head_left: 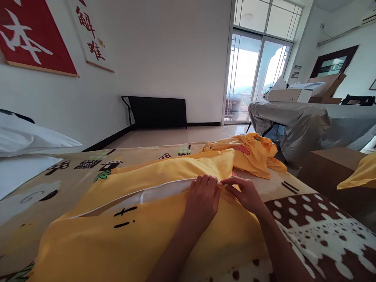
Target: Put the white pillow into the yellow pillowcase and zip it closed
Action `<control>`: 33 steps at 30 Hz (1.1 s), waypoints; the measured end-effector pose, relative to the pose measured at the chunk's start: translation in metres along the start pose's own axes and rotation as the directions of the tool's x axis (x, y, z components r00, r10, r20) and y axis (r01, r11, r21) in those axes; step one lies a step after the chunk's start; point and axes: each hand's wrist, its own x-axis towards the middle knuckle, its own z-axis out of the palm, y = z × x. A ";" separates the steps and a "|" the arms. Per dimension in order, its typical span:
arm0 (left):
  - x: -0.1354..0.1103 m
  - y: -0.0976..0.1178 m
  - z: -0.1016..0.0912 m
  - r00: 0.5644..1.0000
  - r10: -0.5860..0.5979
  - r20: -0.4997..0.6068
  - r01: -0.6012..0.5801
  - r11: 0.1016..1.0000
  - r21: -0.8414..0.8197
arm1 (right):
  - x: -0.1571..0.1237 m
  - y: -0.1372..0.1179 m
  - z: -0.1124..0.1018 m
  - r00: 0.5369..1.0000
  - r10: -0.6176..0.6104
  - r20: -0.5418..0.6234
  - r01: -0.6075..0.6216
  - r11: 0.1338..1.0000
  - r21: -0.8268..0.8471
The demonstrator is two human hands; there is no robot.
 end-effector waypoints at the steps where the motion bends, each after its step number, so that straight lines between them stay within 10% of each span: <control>1: 0.000 -0.001 0.001 1.000 0.016 -0.014 -0.015 1.000 0.018 | 0.000 0.000 0.000 1.000 -0.006 -0.001 0.006 1.000 -0.007; 15: -0.008 0.012 0.010 0.973 0.228 -0.027 -0.218 0.954 0.205 | 0.002 0.004 0.009 0.993 -0.083 -0.083 0.075 0.993 -0.095; 33: -0.003 0.012 0.000 0.924 -0.354 0.146 0.380 0.893 -0.239 | 0.001 0.001 0.011 0.992 -0.079 -0.099 0.075 0.996 -0.044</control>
